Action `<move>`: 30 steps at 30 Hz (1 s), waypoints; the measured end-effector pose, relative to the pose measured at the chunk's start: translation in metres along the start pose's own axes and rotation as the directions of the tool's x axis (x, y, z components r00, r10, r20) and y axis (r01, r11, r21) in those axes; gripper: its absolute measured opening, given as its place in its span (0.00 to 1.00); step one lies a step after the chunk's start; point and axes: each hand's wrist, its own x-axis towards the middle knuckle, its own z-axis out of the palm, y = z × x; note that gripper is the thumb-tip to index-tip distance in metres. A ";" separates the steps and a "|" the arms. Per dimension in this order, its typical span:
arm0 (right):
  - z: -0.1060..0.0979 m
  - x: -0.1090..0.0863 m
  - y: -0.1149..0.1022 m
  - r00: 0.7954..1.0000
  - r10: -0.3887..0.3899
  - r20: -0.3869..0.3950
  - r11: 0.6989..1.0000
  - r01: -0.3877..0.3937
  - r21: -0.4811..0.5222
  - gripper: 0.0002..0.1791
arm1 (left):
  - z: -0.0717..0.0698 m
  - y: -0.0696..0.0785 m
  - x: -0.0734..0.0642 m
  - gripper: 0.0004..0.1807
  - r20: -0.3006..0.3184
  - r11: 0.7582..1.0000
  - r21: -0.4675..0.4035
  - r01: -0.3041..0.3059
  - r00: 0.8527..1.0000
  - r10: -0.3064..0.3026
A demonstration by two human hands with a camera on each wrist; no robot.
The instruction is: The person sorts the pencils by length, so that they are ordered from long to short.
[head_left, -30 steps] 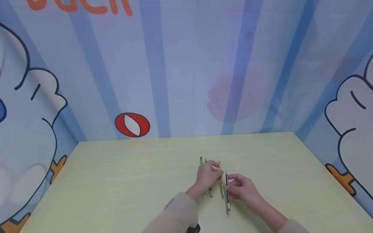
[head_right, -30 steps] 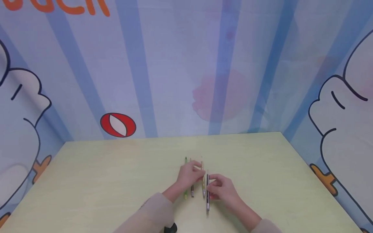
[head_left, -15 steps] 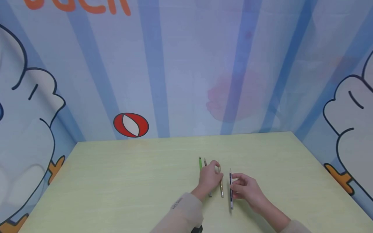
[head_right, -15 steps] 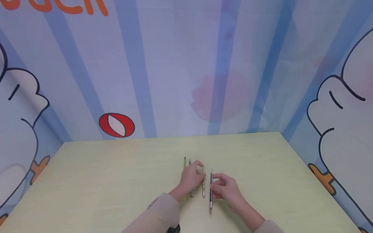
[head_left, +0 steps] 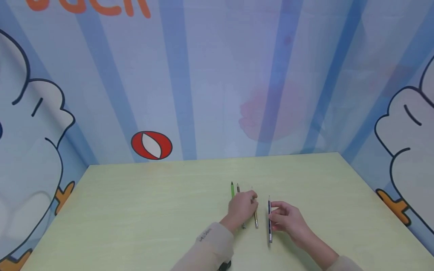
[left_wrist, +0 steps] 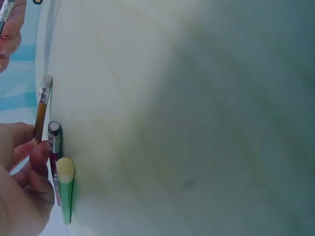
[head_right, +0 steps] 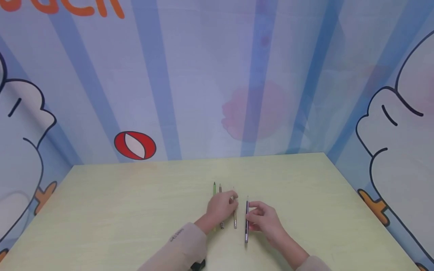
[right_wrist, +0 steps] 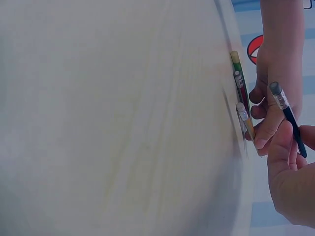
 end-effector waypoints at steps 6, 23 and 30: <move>-0.001 0.001 0.001 1.000 -0.002 -0.001 1.000 0.002 0.005 0.26 | -0.001 0.000 0.002 0.11 0.033 0.999 0.046 -0.003 0.999 0.001; -0.004 0.001 0.001 1.000 0.005 -0.009 1.000 -0.005 0.007 0.26 | -0.007 -0.008 0.002 0.13 0.058 0.980 0.187 -0.063 0.997 0.053; -0.006 0.004 0.000 1.000 0.005 -0.014 1.000 -0.005 -0.003 0.25 | -0.010 -0.014 0.001 0.06 0.061 0.971 0.226 -0.075 0.996 0.062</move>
